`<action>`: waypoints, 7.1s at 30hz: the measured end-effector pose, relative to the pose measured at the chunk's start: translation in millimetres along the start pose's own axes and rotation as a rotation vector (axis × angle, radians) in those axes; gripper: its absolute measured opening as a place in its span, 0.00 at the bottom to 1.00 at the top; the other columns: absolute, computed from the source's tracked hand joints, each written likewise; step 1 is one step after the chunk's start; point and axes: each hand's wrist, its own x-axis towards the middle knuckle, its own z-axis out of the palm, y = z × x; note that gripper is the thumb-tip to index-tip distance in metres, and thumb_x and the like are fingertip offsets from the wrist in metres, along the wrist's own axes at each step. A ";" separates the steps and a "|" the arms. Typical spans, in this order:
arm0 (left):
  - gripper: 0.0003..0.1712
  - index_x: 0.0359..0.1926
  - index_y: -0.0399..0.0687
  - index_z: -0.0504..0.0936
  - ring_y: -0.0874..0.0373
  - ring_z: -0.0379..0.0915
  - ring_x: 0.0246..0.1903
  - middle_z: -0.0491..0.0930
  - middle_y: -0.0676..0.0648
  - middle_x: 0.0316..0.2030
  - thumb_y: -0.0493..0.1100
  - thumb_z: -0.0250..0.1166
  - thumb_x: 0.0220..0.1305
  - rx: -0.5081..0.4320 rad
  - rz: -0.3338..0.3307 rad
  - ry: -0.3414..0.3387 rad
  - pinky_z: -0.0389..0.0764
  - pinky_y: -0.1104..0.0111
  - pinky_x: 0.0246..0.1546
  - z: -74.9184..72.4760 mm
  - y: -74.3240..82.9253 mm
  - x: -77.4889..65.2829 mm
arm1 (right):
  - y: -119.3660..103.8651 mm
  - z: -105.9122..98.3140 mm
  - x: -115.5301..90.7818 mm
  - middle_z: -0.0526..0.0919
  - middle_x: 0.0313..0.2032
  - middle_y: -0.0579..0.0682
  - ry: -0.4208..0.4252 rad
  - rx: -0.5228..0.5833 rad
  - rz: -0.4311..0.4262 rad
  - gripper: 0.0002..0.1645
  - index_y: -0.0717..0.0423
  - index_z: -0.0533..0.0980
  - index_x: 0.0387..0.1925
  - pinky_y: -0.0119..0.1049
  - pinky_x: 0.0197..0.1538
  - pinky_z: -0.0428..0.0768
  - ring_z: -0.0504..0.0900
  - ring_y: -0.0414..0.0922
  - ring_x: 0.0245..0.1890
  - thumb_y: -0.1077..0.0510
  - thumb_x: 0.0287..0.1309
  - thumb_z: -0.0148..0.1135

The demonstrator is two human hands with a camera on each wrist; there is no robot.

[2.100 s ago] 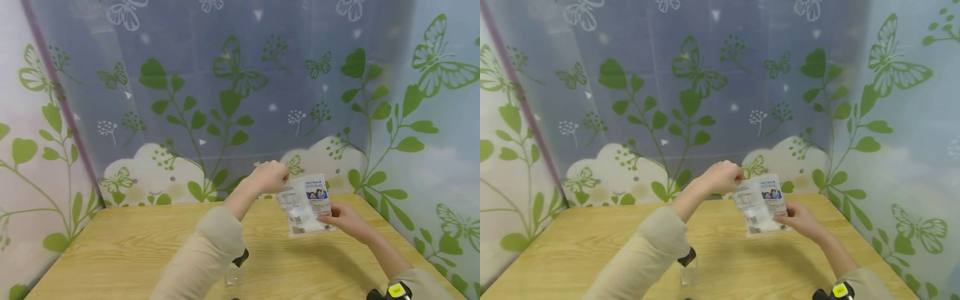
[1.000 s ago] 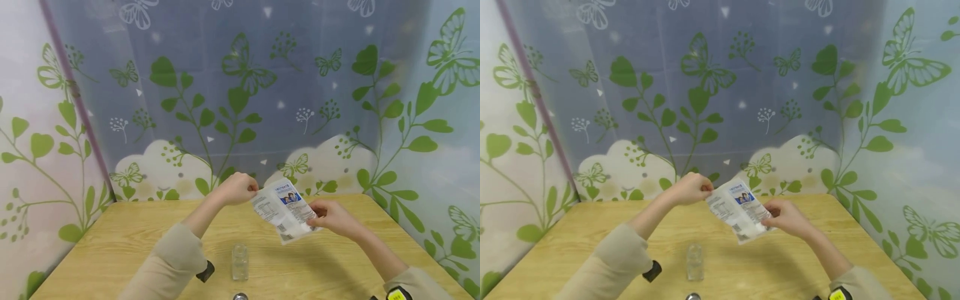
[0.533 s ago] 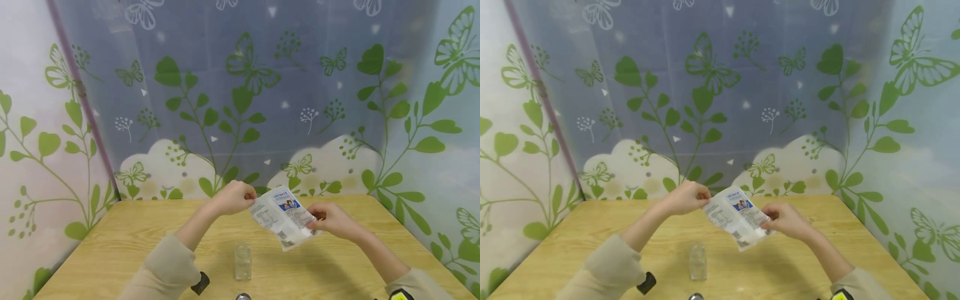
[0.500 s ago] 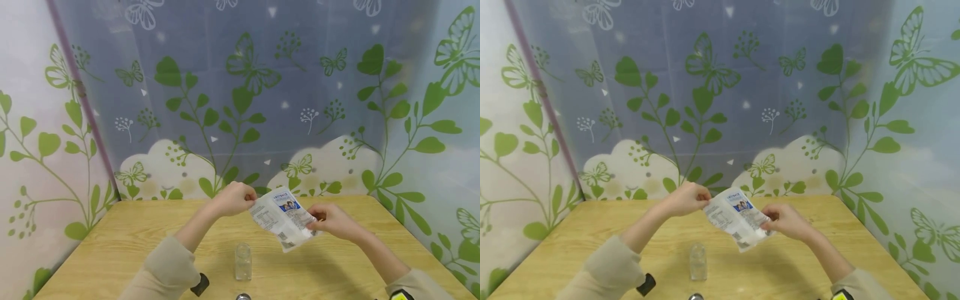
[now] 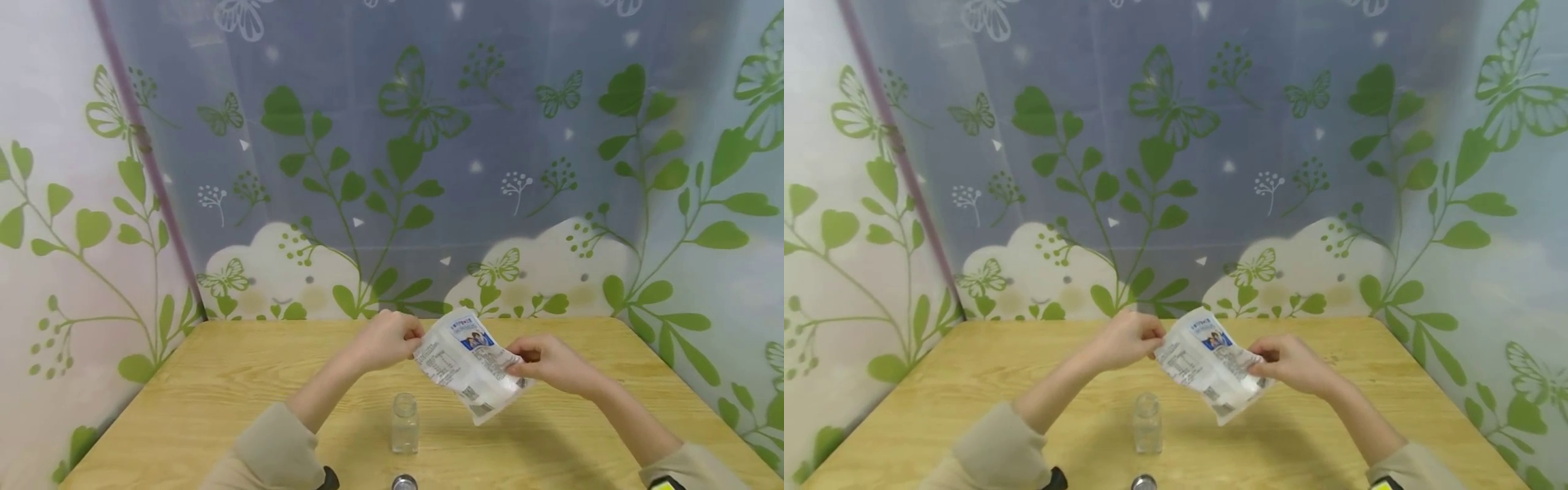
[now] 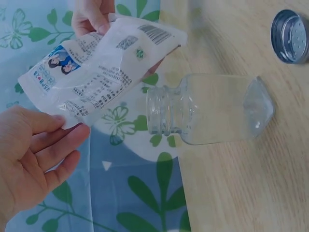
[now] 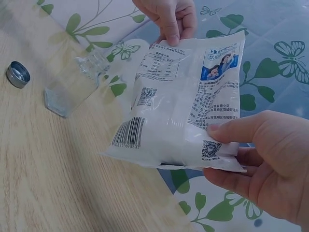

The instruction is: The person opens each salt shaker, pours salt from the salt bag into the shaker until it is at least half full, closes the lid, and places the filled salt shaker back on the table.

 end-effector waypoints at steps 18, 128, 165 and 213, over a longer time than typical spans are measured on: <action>0.05 0.27 0.41 0.82 0.63 0.74 0.18 0.79 0.53 0.20 0.33 0.61 0.57 -0.055 -0.060 -0.048 0.72 0.74 0.19 3.9 -4.3 -19.8 | -9.7 0.5 1.7 0.82 0.34 0.55 -0.095 -0.038 0.000 0.09 0.65 0.78 0.38 0.37 0.33 0.80 0.81 0.44 0.31 0.63 0.56 0.61; 0.05 0.26 0.39 0.84 0.67 0.72 0.16 0.83 0.48 0.22 0.33 0.63 0.55 -0.120 -0.113 0.027 0.67 0.75 0.15 10.8 -25.0 -54.5 | -65.3 -2.3 28.8 0.78 0.26 0.39 -0.112 -0.415 -0.121 0.03 0.52 0.81 0.33 0.31 0.27 0.72 0.70 0.35 0.23 0.60 0.56 0.62; 0.04 0.25 0.37 0.84 0.67 0.71 0.15 0.82 0.48 0.20 0.32 0.63 0.53 -0.132 -0.100 0.042 0.68 0.75 0.15 12.3 -30.2 -59.4 | -79.9 -0.6 33.9 0.78 0.26 0.39 -0.124 -0.447 -0.126 0.03 0.51 0.80 0.32 0.31 0.27 0.72 0.70 0.35 0.23 0.61 0.56 0.62; 0.04 0.29 0.36 0.84 0.66 0.72 0.16 0.83 0.48 0.22 0.32 0.63 0.53 -0.146 -0.131 0.035 0.72 0.73 0.17 12.7 -31.9 -64.3 | -90.7 0.9 41.4 0.79 0.27 0.37 -0.108 -0.491 -0.174 0.02 0.51 0.81 0.30 0.32 0.29 0.75 0.74 0.34 0.24 0.59 0.55 0.63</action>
